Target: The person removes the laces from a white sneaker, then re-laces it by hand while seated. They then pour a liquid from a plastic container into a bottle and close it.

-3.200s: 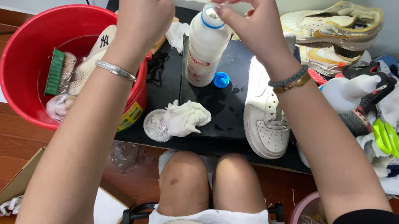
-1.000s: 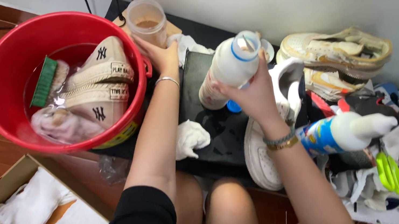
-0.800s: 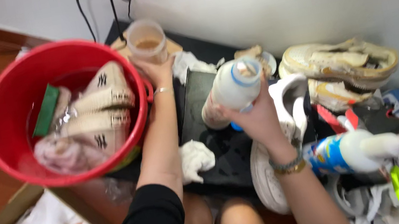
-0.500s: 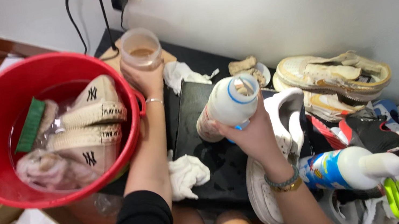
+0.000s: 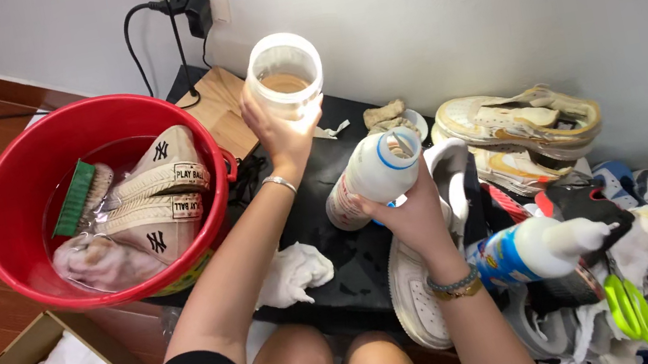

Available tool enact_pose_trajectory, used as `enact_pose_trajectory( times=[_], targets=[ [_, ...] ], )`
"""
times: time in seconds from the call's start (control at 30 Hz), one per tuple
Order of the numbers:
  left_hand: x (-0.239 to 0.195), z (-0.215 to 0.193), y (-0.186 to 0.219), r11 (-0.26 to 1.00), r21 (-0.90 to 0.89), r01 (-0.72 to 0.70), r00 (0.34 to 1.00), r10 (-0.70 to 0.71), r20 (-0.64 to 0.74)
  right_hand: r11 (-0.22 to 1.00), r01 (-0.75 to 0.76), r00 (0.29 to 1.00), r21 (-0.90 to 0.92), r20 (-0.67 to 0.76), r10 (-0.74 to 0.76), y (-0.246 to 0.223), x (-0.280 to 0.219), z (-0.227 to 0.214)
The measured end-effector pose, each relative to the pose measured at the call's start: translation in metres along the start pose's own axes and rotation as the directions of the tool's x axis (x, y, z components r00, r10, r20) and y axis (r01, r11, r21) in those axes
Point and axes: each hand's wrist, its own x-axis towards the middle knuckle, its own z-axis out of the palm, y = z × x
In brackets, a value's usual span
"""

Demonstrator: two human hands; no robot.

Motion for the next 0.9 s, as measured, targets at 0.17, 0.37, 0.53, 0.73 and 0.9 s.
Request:
enact_pose_trajectory(
  times=[0.17,0.37,0.53,0.73,0.9],
  targets=[
    [0.002,-0.032,0.064,1.000,-0.018,-0.020,0.994,0.022,0.108,0.998,-0.004,1.000,0.062,-0.011,0.005,0.001,-0.010,0.000],
    [0.018,-0.106,0.110,0.948,-0.026,-0.318,0.908,0.312,0.279,0.999,0.049,0.996,-0.014,-0.079,-0.050,-0.010,-0.038,-0.005],
    [0.019,-0.162,0.132,0.921,-0.021,-0.389,0.826,0.358,0.435,0.988,0.015,0.999,-0.157,-0.037,-0.021,-0.031,-0.056,-0.004],
    [0.013,-0.180,0.141,0.889,-0.016,-0.457,0.777,0.408,0.479,0.995,-0.017,1.000,-0.102,-0.015,0.016,-0.043,-0.064,0.005],
    [0.008,-0.177,0.138,0.879,-0.066,-0.473,0.745,0.439,0.502,0.991,-0.020,1.000,-0.131,-0.021,0.018,-0.041,-0.067,0.007]
  ],
)
